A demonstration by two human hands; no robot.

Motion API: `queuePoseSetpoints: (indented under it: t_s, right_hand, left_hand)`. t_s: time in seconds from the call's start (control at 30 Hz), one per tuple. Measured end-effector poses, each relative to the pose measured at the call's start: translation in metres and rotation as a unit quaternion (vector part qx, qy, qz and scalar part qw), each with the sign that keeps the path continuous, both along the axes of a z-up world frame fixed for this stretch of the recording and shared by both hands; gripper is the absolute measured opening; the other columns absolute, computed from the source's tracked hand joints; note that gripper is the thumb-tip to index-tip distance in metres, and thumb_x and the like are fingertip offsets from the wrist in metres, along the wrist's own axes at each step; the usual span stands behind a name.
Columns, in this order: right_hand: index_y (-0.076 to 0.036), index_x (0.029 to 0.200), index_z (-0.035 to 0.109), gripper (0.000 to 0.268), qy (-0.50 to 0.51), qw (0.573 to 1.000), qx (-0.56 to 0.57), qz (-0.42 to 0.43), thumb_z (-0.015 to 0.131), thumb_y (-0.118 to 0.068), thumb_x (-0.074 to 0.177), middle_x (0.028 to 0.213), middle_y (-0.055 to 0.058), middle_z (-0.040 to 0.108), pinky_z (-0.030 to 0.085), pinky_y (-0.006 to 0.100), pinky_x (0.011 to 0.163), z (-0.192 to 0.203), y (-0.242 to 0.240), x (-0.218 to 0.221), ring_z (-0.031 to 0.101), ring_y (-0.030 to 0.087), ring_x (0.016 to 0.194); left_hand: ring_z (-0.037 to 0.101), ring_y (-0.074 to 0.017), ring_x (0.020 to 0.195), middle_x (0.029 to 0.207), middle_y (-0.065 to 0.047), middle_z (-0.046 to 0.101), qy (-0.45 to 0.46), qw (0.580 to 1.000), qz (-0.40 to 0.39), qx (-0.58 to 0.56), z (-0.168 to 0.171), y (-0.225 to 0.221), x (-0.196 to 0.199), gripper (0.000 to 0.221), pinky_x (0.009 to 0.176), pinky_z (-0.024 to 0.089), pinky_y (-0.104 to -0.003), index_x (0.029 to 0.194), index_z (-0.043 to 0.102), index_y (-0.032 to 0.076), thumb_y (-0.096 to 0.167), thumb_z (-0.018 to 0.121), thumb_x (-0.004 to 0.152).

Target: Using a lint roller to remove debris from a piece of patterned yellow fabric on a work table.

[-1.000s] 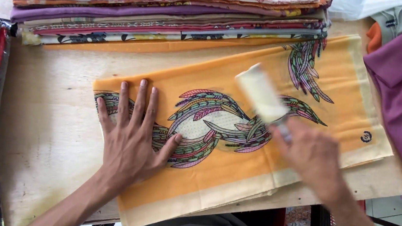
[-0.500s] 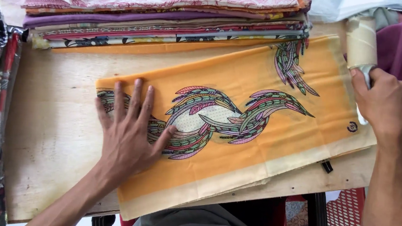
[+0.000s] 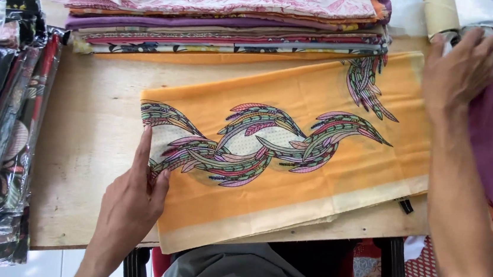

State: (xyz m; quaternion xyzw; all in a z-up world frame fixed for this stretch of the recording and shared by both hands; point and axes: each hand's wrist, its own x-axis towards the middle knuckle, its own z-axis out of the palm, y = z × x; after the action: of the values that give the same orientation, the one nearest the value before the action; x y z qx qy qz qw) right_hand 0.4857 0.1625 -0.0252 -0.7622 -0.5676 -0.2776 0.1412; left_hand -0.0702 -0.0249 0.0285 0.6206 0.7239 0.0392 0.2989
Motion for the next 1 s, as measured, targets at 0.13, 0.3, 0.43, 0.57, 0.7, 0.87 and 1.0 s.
queuePoseSetpoints:
  t_s: [0.13,0.3,0.43,0.57,0.7,0.87,1.0]
  right_hand:
    - [0.001,0.116,0.06,0.035,-0.024,0.991,0.001,0.132,0.072,-0.032,0.115,0.113,0.027,0.062,0.05,0.05,0.081,0.028,-0.06,-0.124,0.059,0.039,0.102]
    - [-0.001,0.129,0.055,0.049,0.239,0.843,-0.198,0.439,0.065,-0.038,0.099,0.114,0.017,0.059,0.048,0.044,0.092,0.052,-0.168,-0.261,0.056,0.032,0.105]
    - [0.004,0.13,0.056,0.074,0.224,0.782,-0.209,0.543,0.062,-0.06,0.094,0.123,0.02,0.062,0.044,0.048,0.102,0.054,-0.233,-0.313,0.056,0.037,0.115]
    - [0.002,0.145,0.045,0.077,0.174,0.799,-0.218,0.532,0.05,-0.06,0.1,0.134,0.025,0.055,0.044,0.05,0.104,0.044,-0.257,-0.335,0.055,0.037,0.124]
    - [0.004,0.112,0.068,0.016,0.163,0.837,-0.081,0.516,0.071,0.0,0.096,0.105,0.016,0.071,0.055,0.039,0.084,0.048,-0.255,-0.335,0.069,0.029,0.099]
    - [0.003,0.108,0.067,0.01,0.158,0.849,-0.057,0.5,0.064,-0.001,0.099,0.096,0.014,0.069,0.053,0.038,0.077,0.063,-0.253,-0.326,0.068,0.026,0.088]
    - [0.003,0.111,0.068,0.013,0.154,0.85,-0.041,0.502,0.068,0.0,0.098,0.101,0.015,0.07,0.055,0.038,0.08,0.064,-0.255,-0.321,0.07,0.027,0.094]
  left_hand:
    - [0.05,-0.0303,0.053,0.066,-0.01,0.057,-0.101,0.993,0.028,-0.052,0.018,-0.003,-0.001,0.086,0.062,0.042,-0.043,0.171,0.011,0.034,0.02,0.054,0.098]
    - [0.038,-0.0187,0.057,0.06,-0.006,0.041,-0.207,0.968,-0.055,-0.128,0.016,-0.013,-0.015,0.063,0.058,0.038,-0.032,0.159,0.047,0.038,0.028,0.058,0.098]
    - [0.081,-0.0092,0.106,0.116,0.002,0.086,-0.306,0.943,-0.058,-0.119,0.008,-0.028,-0.021,0.034,0.098,0.062,-0.027,0.121,0.078,0.018,0.028,0.058,0.097]
    - [0.067,-0.0122,0.101,0.125,-0.005,0.078,-0.472,0.875,-0.037,-0.103,0.002,-0.037,-0.029,0.04,0.087,0.053,-0.026,0.131,0.073,0.005,0.011,0.054,0.096]
    - [0.071,-0.0151,0.12,0.124,-0.004,0.08,-0.41,0.909,-0.07,0.035,0.002,-0.042,-0.022,0.035,0.1,0.056,-0.028,0.125,0.074,0.008,0.002,0.065,0.091]
    - [0.056,-0.0251,0.099,0.113,-0.004,0.051,-0.097,0.944,-0.172,0.264,-0.035,-0.048,-0.024,0.074,0.086,0.052,-0.038,0.128,0.073,0.035,-0.01,0.069,0.068]
    - [0.038,-0.0332,0.118,0.127,-0.009,0.045,-0.031,0.846,-0.256,0.466,-0.029,-0.034,-0.021,0.058,0.104,0.041,-0.049,0.118,0.075,0.034,-0.012,0.062,0.087]
